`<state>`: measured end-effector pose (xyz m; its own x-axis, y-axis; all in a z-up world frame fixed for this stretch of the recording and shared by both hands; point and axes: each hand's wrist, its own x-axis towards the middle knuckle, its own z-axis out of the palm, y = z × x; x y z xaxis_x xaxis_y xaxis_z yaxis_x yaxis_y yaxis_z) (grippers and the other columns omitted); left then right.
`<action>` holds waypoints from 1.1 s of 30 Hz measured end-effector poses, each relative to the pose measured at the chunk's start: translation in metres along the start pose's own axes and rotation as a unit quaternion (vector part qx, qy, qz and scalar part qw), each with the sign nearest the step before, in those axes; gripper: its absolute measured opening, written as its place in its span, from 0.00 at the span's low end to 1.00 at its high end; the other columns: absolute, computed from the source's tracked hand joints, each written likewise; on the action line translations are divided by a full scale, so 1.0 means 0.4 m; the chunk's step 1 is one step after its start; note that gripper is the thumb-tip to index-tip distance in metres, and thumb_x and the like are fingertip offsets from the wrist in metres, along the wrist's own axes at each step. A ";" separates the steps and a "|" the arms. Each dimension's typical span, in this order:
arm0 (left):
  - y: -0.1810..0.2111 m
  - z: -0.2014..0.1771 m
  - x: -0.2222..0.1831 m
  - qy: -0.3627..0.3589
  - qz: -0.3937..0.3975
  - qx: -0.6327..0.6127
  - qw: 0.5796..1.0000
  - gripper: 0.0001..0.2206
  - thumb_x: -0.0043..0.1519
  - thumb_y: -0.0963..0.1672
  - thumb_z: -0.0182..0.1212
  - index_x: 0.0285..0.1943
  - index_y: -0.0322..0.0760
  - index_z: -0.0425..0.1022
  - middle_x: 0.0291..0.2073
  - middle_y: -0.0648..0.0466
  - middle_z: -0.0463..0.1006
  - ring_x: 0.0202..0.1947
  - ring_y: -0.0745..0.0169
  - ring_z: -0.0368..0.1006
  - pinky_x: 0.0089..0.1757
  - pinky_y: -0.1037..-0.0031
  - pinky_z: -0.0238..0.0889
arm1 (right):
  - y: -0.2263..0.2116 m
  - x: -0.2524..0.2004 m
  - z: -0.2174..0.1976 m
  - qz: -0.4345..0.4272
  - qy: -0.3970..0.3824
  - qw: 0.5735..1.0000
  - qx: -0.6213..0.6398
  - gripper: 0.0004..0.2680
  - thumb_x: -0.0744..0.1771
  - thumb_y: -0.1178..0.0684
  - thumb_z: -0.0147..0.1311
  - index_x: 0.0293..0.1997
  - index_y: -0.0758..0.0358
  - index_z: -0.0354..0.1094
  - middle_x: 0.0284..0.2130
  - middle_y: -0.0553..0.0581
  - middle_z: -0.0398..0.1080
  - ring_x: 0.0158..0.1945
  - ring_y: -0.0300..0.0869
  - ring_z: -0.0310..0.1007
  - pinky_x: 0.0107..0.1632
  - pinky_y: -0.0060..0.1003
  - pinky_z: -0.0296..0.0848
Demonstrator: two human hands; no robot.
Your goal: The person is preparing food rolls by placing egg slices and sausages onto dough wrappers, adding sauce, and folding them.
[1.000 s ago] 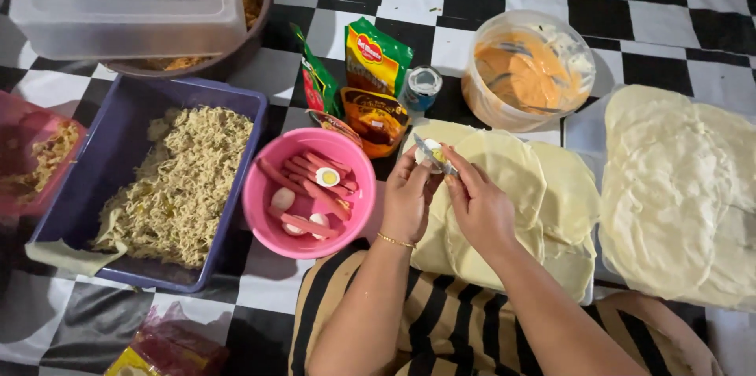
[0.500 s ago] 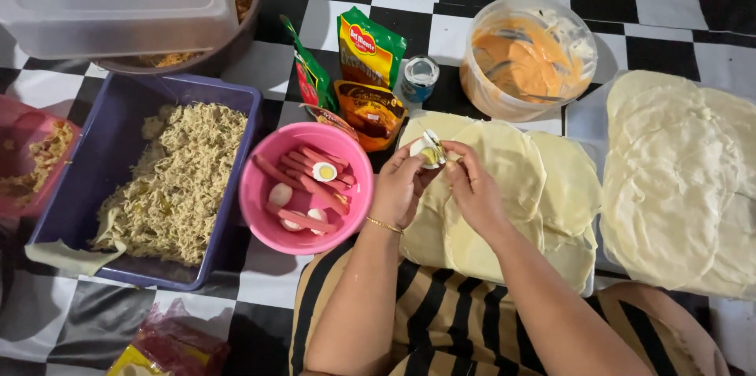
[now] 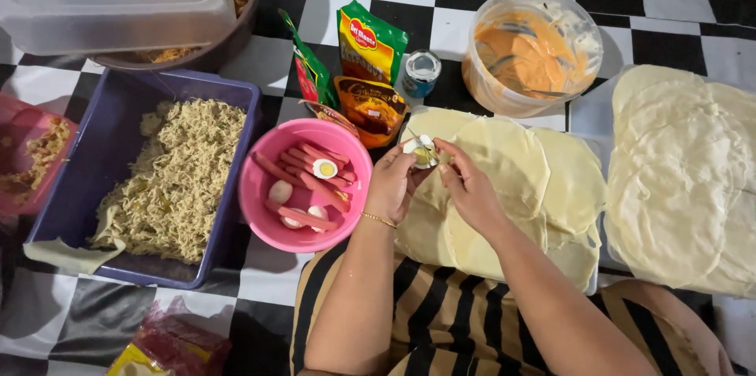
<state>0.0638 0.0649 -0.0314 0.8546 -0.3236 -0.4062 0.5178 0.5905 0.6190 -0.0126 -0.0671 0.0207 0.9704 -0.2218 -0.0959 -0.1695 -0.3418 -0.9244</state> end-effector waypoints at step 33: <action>0.134 0.000 -0.036 0.040 0.196 0.236 0.951 0.16 0.64 0.38 0.48 0.59 0.27 0.73 0.45 0.41 0.77 0.38 0.59 0.79 0.37 0.77 0.78 | 0.026 0.007 -0.031 0.044 -0.006 0.953 -0.300 0.13 0.68 0.43 0.51 0.56 0.51 0.73 0.42 0.59 0.79 0.46 0.54 0.80 0.44 0.50 0.80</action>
<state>0.0793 0.1013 0.0075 0.9897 -0.0788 -0.1198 0.1359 0.2497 0.9587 -0.0139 -0.0827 0.0153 0.9493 -0.2643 -0.1702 -0.3143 -0.7843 -0.5349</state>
